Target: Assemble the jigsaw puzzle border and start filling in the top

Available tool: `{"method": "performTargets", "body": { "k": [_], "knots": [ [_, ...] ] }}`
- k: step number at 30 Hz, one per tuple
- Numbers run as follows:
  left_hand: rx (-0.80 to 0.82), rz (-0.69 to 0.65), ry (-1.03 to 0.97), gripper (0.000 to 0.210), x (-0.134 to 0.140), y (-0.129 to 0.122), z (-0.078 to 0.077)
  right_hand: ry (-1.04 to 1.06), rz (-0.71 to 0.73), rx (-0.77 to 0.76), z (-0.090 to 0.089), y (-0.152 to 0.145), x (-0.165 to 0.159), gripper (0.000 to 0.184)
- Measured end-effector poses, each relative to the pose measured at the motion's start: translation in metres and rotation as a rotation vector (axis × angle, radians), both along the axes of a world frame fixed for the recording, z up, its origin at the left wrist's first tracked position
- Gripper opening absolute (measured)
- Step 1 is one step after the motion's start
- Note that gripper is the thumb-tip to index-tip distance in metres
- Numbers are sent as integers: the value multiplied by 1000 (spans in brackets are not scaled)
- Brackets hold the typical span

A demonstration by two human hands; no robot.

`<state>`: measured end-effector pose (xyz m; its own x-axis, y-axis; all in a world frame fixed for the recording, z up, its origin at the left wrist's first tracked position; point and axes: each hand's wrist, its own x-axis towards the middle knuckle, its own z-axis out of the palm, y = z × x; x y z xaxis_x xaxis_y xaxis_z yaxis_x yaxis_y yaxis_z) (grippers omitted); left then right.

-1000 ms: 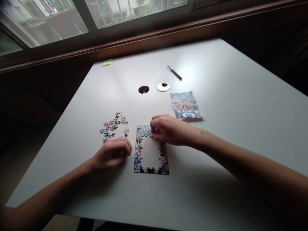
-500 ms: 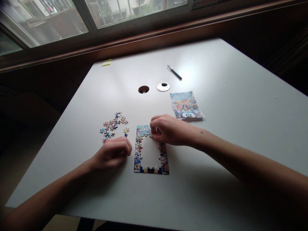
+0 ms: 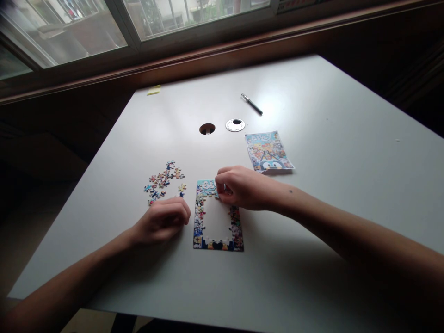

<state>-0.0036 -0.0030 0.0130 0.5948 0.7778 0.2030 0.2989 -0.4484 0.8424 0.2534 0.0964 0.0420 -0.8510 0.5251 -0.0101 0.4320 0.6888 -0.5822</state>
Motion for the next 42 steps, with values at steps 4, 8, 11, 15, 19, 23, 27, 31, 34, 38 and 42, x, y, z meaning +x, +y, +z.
{"method": "performTargets", "body": {
  "k": [4,8,11,15,19,23,27,31,34,38,42],
  "knots": [
    [2,-4,2,29,0,0,-1,-13,0,-7,0,0,1,8],
    [0,2,2,29,-1,0,-2,-27,1,-12,-1,0,0,7],
    [2,1,4,29,-1,0,-2,-33,2,-8,-1,0,0,7],
    [2,1,5,29,-1,0,-3,-38,5,-8,0,0,0,8],
    [-1,0,5,29,-1,0,-2,-35,8,-5,0,0,0,8],
    [4,0,3,28,-1,0,-1,-30,6,-2,0,0,0,8],
    [0,1,6,29,-1,0,-1,-8,7,-4,-1,0,0,8],
    [0,1,11,29,-1,0,-2,-9,8,-8,-1,0,0,9],
    [-2,-1,13,29,-1,0,-1,-14,10,-7,-1,0,0,9],
    [-8,-3,10,29,-2,0,-1,-19,7,-11,-1,0,0,8],
    [-6,-2,14,29,-1,0,-1,-12,5,-15,0,0,0,9]
  ]
}}
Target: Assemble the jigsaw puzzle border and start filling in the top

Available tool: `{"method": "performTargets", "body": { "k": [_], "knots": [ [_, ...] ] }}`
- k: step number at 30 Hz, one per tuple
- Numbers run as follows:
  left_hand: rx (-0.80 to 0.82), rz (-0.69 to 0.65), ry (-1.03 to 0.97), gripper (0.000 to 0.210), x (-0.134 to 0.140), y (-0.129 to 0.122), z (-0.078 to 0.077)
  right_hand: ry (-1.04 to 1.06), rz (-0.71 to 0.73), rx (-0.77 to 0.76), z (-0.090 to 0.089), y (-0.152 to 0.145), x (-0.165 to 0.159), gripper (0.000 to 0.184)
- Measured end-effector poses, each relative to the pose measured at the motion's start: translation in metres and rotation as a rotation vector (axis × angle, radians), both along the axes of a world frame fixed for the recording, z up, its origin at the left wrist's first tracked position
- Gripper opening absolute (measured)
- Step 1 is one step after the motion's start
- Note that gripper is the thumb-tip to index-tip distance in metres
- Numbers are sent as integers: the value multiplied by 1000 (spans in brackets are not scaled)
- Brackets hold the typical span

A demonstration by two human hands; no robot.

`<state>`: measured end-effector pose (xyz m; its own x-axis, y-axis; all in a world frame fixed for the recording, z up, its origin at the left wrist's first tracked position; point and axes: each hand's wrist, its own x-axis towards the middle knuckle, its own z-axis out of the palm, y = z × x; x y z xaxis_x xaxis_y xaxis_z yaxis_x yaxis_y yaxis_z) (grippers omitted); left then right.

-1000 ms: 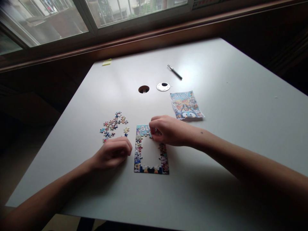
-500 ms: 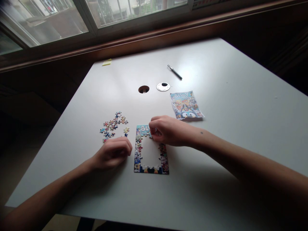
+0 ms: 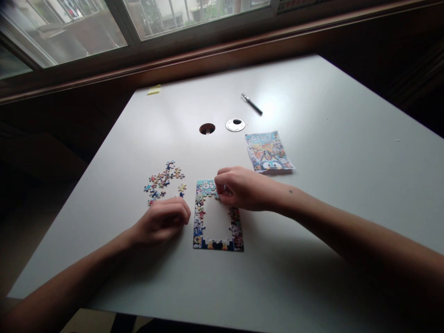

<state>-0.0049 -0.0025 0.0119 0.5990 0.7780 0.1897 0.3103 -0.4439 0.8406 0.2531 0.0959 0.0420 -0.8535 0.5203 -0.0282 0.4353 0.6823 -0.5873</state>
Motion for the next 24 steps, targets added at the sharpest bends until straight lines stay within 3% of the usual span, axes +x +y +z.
{"method": "performTargets", "body": {
  "k": [24],
  "knots": [
    [11,-2,12,25,1,0,0,85,-5,21,-7,-1,0,7]
  ]
}}
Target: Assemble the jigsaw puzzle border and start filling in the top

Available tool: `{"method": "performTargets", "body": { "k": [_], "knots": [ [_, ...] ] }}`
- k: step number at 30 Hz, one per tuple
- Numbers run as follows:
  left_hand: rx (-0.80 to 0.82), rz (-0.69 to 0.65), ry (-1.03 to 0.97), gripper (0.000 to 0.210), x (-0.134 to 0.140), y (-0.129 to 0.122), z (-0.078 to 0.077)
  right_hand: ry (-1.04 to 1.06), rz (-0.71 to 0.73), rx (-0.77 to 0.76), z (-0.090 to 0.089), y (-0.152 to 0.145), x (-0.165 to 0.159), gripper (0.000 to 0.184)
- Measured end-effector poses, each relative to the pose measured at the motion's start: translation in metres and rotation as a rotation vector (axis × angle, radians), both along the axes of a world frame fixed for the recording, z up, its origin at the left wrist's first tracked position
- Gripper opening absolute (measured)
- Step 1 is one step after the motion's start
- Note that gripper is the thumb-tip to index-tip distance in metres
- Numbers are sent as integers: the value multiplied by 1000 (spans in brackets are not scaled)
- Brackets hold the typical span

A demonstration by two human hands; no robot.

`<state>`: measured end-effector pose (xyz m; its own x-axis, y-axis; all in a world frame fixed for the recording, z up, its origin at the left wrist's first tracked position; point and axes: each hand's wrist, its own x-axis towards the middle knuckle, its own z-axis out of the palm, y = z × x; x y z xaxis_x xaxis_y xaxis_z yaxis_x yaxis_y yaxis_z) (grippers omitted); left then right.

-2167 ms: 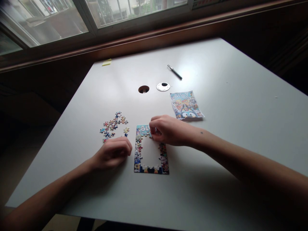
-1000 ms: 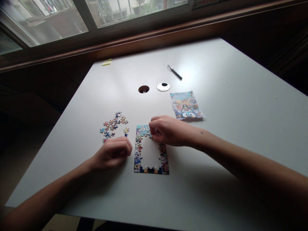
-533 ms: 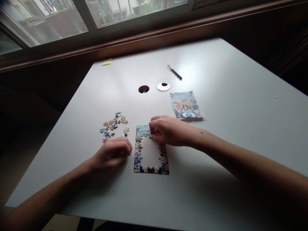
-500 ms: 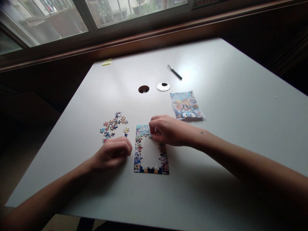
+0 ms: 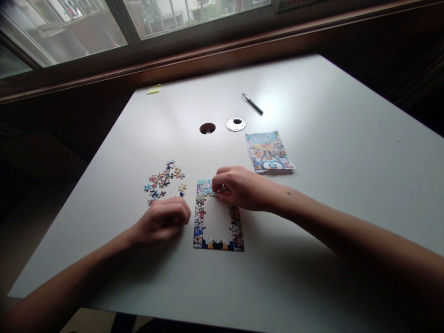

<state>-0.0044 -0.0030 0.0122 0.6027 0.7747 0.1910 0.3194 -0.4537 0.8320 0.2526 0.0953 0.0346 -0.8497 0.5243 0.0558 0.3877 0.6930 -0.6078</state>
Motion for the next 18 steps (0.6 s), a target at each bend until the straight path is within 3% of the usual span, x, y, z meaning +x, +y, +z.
{"method": "performTargets", "body": {
  "k": [7,14,18],
  "knots": [
    [1,7,-6,26,0,-1,-1,-15,31,51,-1,-1,1,16],
    [-1,0,-7,26,0,0,-2,-187,47,196,8,-3,2,21],
    [2,2,-6,25,0,0,-2,-101,-16,212,9,0,4,23]
  ]
}}
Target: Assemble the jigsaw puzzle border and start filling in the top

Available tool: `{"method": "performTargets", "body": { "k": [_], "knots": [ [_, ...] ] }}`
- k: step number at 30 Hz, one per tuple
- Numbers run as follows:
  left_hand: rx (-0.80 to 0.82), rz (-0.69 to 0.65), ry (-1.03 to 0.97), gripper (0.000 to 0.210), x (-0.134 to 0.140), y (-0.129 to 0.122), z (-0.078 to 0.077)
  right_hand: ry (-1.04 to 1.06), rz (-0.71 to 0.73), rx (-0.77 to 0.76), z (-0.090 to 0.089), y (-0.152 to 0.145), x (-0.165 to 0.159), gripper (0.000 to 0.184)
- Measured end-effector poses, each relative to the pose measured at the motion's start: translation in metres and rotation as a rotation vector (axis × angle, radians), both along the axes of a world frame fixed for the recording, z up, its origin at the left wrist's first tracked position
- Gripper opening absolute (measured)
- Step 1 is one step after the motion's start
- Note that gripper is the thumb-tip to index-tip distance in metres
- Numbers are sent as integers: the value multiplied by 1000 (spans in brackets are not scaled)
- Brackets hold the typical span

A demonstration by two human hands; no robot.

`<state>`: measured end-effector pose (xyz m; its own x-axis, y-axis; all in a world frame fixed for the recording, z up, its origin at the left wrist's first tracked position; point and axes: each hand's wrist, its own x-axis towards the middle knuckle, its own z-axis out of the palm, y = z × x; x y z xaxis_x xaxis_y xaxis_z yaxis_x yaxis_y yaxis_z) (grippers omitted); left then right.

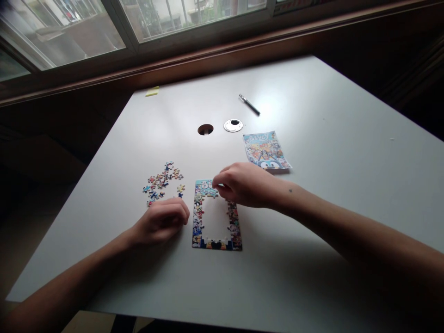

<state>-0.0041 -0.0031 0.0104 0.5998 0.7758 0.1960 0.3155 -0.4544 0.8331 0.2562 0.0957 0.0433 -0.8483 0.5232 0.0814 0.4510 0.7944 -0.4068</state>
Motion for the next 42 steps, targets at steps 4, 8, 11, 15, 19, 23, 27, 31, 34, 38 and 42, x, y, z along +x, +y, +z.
{"method": "performTargets", "body": {
  "k": [4,8,11,15,19,23,27,31,34,38,42],
  "knots": [
    [-2,-4,4,25,-1,0,0,-12,-39,-18,-1,2,0,28],
    [3,-4,-6,25,-2,0,0,-134,-18,-9,-1,0,-1,32],
    [32,-14,-6,23,0,-2,0,-88,-4,1,-1,-2,-2,32],
    [122,-48,-3,18,0,-3,2,-70,-4,-4,-3,-3,-3,32],
    [366,82,133,18,-23,11,9,39,-65,31,-10,2,-2,27],
    [573,465,420,18,-71,34,19,262,-239,22,-31,7,-3,19],
    [577,496,597,22,-109,45,27,457,-380,-55,-45,10,-3,14],
    [454,365,652,21,-119,43,31,496,-465,-108,-44,11,-2,13],
    [384,325,662,19,-117,40,34,472,-493,-117,-41,10,-1,13],
    [273,261,668,12,-112,34,41,458,-498,-113,-42,11,-1,13],
    [201,154,661,11,-101,28,46,501,-516,-97,-46,13,-1,12]
  ]
}}
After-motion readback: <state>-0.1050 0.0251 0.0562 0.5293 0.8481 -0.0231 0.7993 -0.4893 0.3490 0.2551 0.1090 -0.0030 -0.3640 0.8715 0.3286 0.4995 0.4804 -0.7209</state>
